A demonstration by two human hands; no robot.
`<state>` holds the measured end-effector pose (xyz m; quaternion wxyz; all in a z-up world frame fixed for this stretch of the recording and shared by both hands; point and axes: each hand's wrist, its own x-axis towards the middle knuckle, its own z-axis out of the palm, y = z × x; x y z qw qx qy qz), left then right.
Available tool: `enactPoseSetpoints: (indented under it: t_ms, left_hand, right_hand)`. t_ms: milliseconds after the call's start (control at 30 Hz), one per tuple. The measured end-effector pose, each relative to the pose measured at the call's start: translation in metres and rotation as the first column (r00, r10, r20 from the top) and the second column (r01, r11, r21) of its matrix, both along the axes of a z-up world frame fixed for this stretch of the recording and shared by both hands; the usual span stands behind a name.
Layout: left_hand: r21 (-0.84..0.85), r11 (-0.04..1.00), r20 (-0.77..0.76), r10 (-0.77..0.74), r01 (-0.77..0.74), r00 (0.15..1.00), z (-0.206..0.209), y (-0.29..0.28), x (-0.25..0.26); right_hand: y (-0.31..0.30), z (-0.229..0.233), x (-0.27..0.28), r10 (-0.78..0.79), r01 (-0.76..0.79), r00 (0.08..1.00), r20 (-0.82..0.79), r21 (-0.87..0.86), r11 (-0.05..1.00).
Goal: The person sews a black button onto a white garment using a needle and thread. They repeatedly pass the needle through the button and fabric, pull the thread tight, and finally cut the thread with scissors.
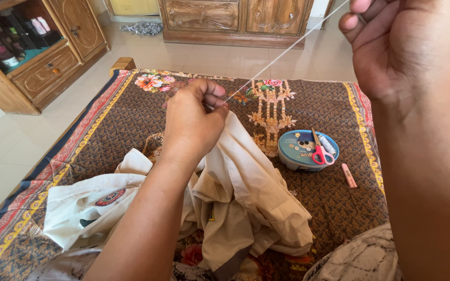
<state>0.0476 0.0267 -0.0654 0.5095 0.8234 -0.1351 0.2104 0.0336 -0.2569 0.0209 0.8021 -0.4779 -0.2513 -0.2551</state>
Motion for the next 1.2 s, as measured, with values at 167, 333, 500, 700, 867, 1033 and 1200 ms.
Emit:
enactPoseSetpoints:
  t_ms: [167, 333, 500, 700, 867, 1033, 1200]
  left_hand:
    - [-0.055, 0.998, 0.019, -0.031, 0.032, 0.999, -0.002, 0.0, 0.001]
    - [-0.12, 0.991, 0.02, -0.065, 0.067, 0.998, -0.006, 0.001, 0.002]
    - [-0.261, 0.964, -0.219, -0.119, 0.059, 0.968, -0.006, 0.007, 0.0]
    - [-0.396, 0.899, -0.349, -0.334, 0.186, 0.875, 0.0, 0.012, -0.005]
    - [-0.546, 0.807, -0.365, -0.472, 0.226, 0.802, 0.005, 0.007, -0.008]
    - [-0.706, 0.692, -0.36, -0.531, 0.148, 0.767, -0.001, 0.001, -0.005]
    - [-0.745, 0.657, -0.308, -0.491, 0.115, 0.815, -0.016, 0.0, 0.003]
  right_hand:
    - [-0.002, 0.002, 0.002, 0.041, -0.038, 0.997, 0.067, -0.043, 0.998]
    - [0.006, 0.006, -0.009, 0.049, -0.049, 0.999, -0.001, 0.02, 0.999]
    - [0.024, 0.009, -0.017, -0.152, 0.136, 0.986, -0.068, -0.196, 0.971]
    - [0.034, 0.003, -0.017, -0.141, 0.111, 0.961, -0.238, -0.135, 0.985]
    - [0.043, -0.016, -0.008, -0.173, 0.034, 0.933, -0.315, -0.402, 0.915]
    - [0.06, -0.044, 0.0, -0.308, -0.013, 0.855, -0.417, -0.611, 0.791]
    - [0.06, -0.072, 0.012, -0.347, -0.077, 0.835, -0.428, -0.714, 0.696]
